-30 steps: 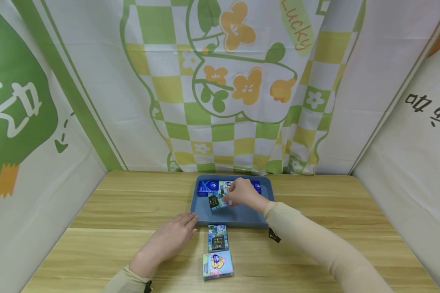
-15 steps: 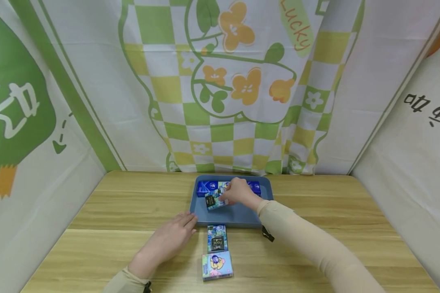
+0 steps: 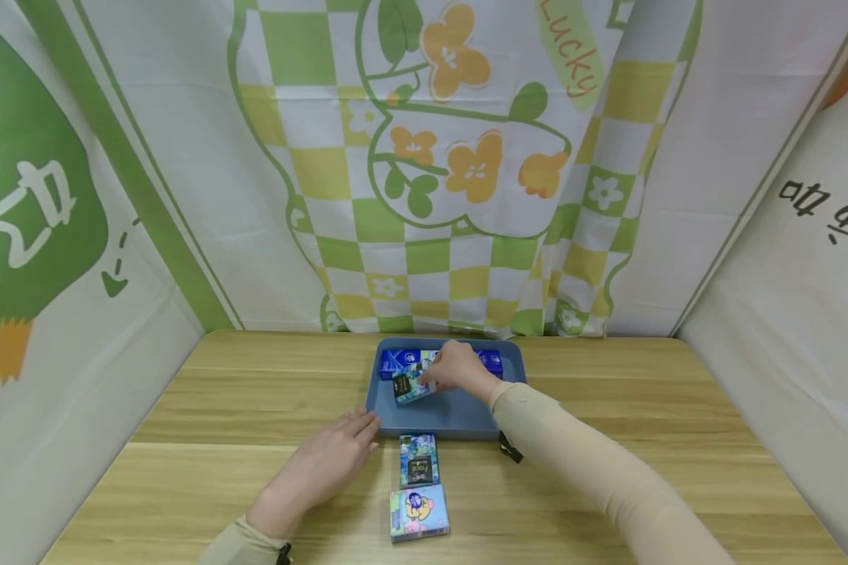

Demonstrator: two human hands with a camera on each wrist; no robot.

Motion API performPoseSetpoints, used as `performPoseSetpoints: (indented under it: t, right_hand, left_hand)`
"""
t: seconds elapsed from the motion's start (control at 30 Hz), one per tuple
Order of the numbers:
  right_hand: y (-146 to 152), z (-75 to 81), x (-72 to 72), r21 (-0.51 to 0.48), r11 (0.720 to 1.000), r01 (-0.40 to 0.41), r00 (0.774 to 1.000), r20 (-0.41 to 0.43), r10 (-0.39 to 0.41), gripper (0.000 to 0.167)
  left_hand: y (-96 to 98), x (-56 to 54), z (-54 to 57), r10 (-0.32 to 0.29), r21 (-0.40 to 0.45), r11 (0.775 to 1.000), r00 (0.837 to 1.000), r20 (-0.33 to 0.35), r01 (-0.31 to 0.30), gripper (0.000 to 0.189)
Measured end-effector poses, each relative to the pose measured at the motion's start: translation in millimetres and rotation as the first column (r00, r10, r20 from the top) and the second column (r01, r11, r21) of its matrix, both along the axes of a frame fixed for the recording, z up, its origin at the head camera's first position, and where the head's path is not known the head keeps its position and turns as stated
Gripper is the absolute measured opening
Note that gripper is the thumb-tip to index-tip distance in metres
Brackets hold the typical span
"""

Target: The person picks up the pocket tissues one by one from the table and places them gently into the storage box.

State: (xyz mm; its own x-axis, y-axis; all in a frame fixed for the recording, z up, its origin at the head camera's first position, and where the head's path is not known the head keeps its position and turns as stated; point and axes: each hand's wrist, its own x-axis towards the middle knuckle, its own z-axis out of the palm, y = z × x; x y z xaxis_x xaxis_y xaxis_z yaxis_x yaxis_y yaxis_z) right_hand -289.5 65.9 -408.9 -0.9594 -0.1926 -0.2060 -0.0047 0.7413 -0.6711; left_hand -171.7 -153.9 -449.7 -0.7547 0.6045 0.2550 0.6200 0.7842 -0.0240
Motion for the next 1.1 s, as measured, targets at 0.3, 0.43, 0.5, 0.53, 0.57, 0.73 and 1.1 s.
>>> performPoseSetpoints:
  t: [0.3,0.43,0.5,0.53,0.57,0.73,1.1]
  right_hand:
    - [-5.8,-3.5,-4.3,0.003,1.0,0.006,1.0,0.0,-0.006,0.029]
    - [-7.4,-5.7,-5.5,-0.016,1.0,0.007,1.0,0.011,-0.007,0.026]
    - [-7.6,-6.5,-6.1,-0.019,1.0,0.005,1.0,0.012,-0.005,0.026]
    - [-7.7,-6.8,-6.6,-0.018,1.0,0.004,1.0,0.012,-0.004,0.026]
    - [-7.8,-7.0,-7.2,-0.02,1.0,0.003,1.0,0.015,-0.003,0.025]
    - [-9.8,-7.5,-10.8,-0.045,0.999,0.007,0.999,0.045,-0.005,0.023]
    - [-16.6,-13.2,-17.6,-0.093,0.995,0.022,0.993,0.116,-0.011,0.023]
  left_hand:
    - [-0.9,-1.5,-3.3,-0.003,-0.004,1.0,1.0,-0.012,0.003,0.039]
    - [-1.2,-2.2,-4.2,-0.005,-0.008,1.0,1.0,-0.015,0.005,0.039]
    - [-1.3,-2.4,-4.3,-0.003,-0.01,1.0,1.0,-0.018,0.003,0.039]
    - [-1.3,-2.4,-4.3,-0.002,-0.011,1.0,1.0,-0.019,0.002,0.039]
    - [-1.4,-2.4,-4.4,-0.001,-0.013,1.0,1.0,-0.02,0.001,0.039]
    - [-1.0,-2.4,-3.8,-0.003,-0.013,1.0,1.0,-0.023,0.003,0.039]
    - [-0.9,-2.3,-3.8,-0.005,-0.013,1.0,1.0,-0.027,0.005,0.039]
